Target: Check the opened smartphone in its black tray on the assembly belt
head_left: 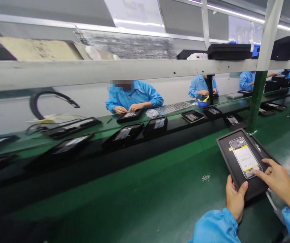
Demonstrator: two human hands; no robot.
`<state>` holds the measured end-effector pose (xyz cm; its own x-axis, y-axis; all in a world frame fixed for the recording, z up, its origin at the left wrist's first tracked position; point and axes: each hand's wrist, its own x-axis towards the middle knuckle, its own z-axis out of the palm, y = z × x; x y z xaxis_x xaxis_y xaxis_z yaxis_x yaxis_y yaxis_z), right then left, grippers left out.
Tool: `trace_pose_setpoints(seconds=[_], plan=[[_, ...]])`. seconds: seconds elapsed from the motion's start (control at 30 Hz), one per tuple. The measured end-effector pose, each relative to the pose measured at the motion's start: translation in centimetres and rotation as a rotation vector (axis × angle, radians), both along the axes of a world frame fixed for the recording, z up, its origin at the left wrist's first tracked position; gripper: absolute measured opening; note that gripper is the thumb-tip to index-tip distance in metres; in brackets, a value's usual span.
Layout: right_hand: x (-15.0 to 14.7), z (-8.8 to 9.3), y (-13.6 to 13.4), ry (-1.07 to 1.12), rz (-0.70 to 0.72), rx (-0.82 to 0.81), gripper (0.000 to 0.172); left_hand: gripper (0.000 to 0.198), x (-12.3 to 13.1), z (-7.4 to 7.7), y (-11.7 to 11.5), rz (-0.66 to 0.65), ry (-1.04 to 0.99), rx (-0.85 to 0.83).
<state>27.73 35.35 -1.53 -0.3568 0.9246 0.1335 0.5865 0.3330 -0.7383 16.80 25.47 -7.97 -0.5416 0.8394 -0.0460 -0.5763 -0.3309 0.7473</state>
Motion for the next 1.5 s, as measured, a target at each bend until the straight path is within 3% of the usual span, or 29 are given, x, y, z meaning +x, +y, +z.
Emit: trace_pose_setpoints(seconds=[0.23, 0.47, 0.63, 0.77, 0.93, 1.07, 1.2, 1.5], plan=[[-2.0, 2.2, -0.6, -0.442, -0.033, -0.026, 0.073, 0.063, 0.0, -0.4, 0.2, 0.019, 0.016, -0.023], [-3.2, 3.5, -0.2, -0.514, -0.035, -0.052, 0.06, 0.063, -0.5, -0.4, 0.2, 0.026, 0.019, -0.067], [-3.1, 3.4, 1.3, -0.387, 0.014, -0.102, 0.045, 0.062, -0.8, -0.2, 0.4, 0.034, 0.027, -0.086], [-2.9, 2.2, 1.7, -0.169, 0.041, -0.139, 0.045, 0.059, -0.9, -0.1, 0.7, 0.046, 0.038, -0.103], [-2.8, 0.8, 1.6, 0.202, 0.074, -0.397, 0.037, 0.058, -0.8, 0.3, 0.7, 0.048, 0.044, -0.112], [-2.1, 1.1, 1.7, 0.404, 0.163, -0.601, 0.032, 0.06, -0.7, 0.6, 0.6, 0.043, 0.056, -0.132], [-1.2, 1.9, 1.7, 0.507, 0.248, -0.736, 0.022, 0.06, -0.8, 0.6, 0.6, 0.037, 0.081, -0.128], [-0.2, 2.1, 2.2, 0.6, 0.24, -0.918, 0.022, 0.059, -0.1, 0.4, 0.4, 0.025, 0.09, -0.089]])
